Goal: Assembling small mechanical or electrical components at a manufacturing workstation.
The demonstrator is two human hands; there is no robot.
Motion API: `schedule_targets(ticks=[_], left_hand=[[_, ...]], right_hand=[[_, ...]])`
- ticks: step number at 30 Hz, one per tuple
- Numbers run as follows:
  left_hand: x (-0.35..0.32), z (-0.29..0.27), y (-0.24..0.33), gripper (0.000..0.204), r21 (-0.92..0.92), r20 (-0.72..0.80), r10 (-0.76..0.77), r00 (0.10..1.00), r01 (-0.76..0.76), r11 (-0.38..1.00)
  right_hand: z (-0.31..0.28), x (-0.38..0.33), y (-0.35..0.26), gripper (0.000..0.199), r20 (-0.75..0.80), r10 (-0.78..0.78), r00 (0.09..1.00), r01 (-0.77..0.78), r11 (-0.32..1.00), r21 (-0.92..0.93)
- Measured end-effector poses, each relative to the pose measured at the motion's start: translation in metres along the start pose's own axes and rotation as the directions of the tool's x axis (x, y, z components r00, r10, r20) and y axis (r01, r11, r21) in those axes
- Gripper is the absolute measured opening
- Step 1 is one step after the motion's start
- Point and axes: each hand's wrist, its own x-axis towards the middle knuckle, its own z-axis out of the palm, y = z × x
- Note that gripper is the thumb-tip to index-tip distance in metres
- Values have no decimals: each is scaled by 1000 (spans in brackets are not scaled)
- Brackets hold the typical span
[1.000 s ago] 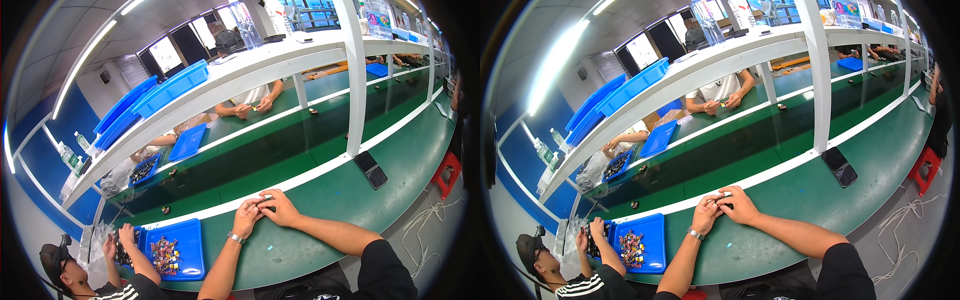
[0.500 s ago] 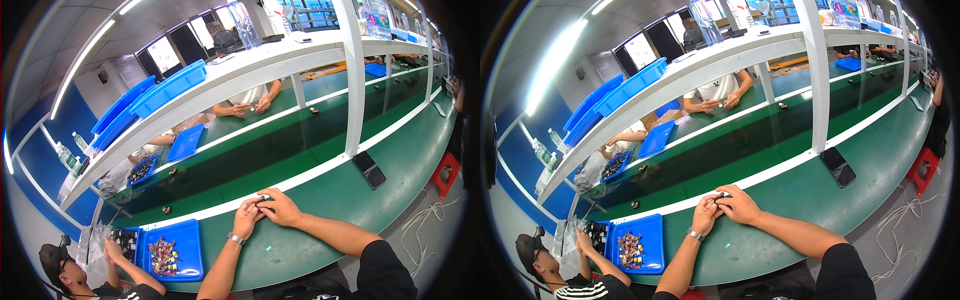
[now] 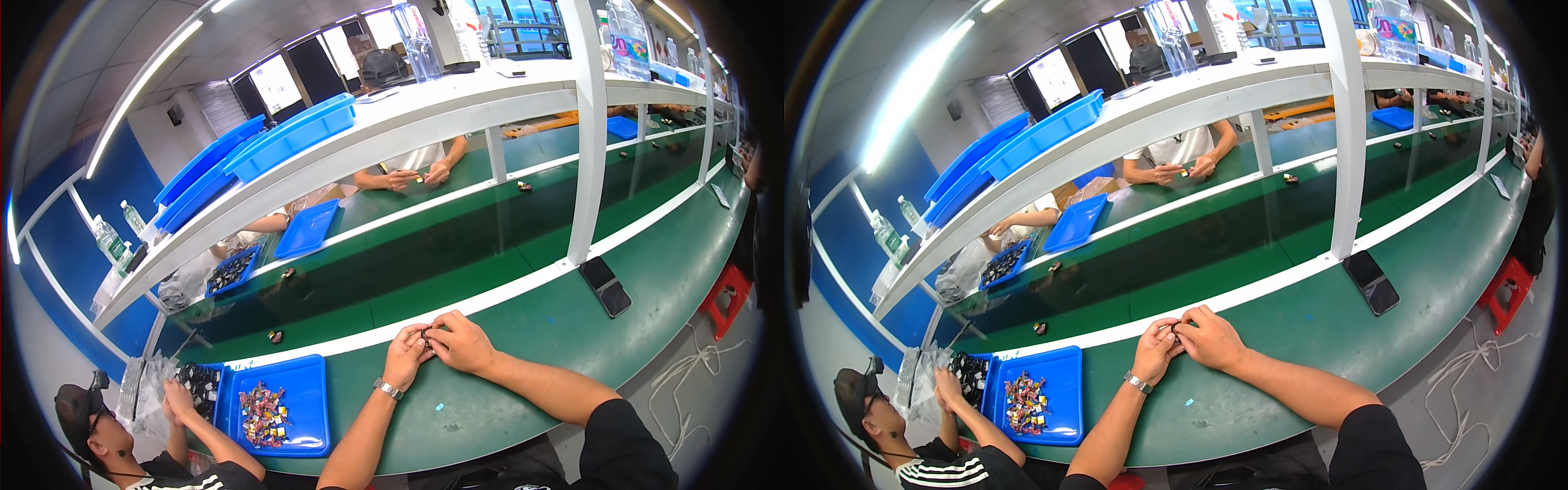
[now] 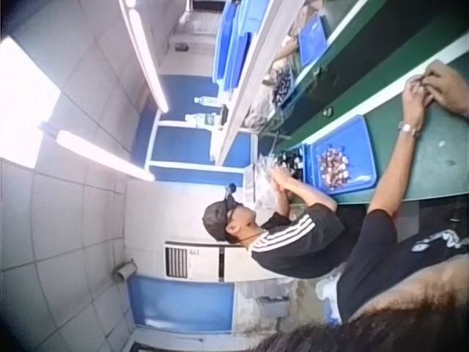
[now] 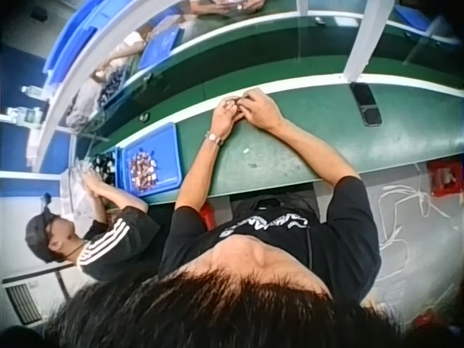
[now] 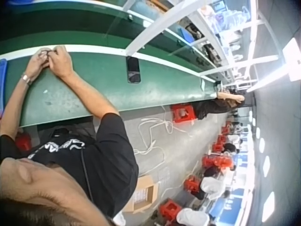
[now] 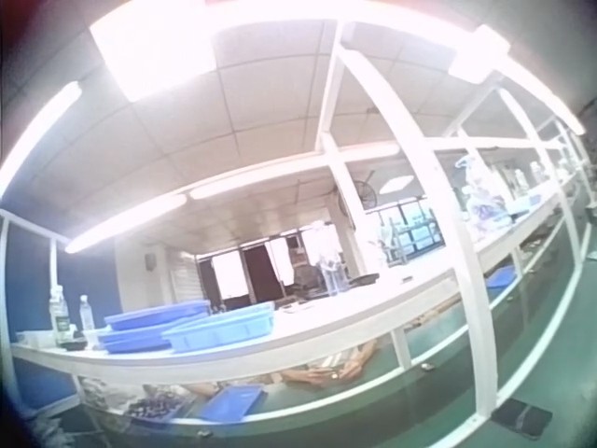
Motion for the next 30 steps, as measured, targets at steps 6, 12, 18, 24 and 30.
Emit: schedule_targets(ticks=[6,12,18,24,30], left_hand=[[0,2,0,28,0,-1,0,1000,0,1000],[0,6,2,27,6,1,17,1000,-17,1000],[-1,5,2,26,35,2,-8,1000,8,999],[0,4,3,22,-64,-8,-11,1000,11,998],[1,9,-1,17,33,-135,67,989,-63,997]], right_hand=[[5,-4,-2,18,77,54,996,-46,994,-99],[6,-6,3,12,70,39,997,-31,993,-115],[6,-6,1,10,67,18,998,-8,990,-143],[4,-4,1,21,27,-78,997,81,980,-179],[1,2,1,31,-23,-59,998,59,998,17]])
